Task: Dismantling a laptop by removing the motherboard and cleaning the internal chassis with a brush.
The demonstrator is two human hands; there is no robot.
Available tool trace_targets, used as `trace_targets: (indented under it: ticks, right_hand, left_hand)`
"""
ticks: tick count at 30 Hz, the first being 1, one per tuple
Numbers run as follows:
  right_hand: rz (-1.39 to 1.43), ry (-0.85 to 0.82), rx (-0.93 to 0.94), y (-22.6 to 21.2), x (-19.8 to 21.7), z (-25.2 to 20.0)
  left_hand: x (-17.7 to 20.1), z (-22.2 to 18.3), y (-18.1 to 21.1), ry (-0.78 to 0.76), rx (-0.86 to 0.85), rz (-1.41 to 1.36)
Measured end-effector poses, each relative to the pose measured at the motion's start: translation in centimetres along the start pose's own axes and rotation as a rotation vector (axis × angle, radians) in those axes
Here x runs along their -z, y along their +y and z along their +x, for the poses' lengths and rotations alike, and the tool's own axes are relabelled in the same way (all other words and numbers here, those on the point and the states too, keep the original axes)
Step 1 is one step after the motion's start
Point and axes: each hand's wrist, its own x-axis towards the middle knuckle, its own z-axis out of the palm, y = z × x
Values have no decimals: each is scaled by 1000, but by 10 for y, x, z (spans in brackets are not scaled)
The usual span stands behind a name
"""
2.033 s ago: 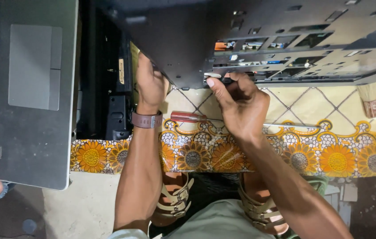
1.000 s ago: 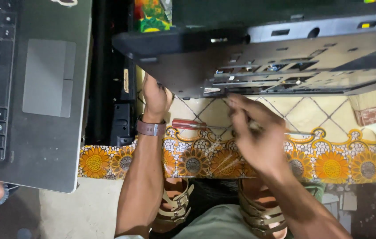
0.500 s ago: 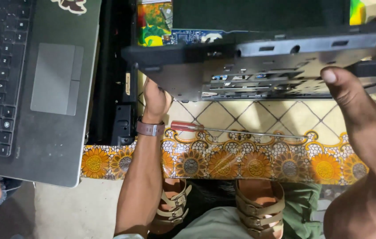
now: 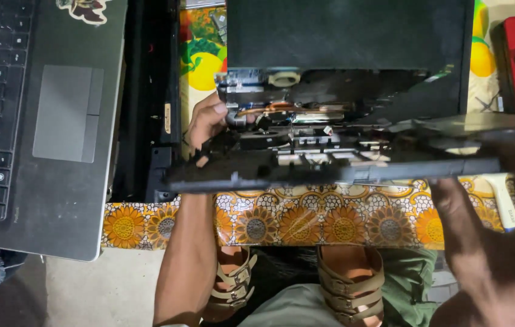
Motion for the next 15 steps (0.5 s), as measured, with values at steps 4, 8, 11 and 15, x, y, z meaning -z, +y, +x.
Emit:
trace_targets:
  ticks: [4,8,11,15]
  right_hand:
    - [390,-22,-61,-21,16,-5]
    - [402,-48,-138,9,8,-41]
    - [377,-9,-107,18,17,-59]
    - [110,-137,18,26,32,-59]
  left_hand:
    - [-1,-7,13,-97,-5,154]
    - [-1,-14,16,-93,-66,246]
    - [-12,-20,28,-91,-53,316]
    - [1,-21,11,-139,-143,352]
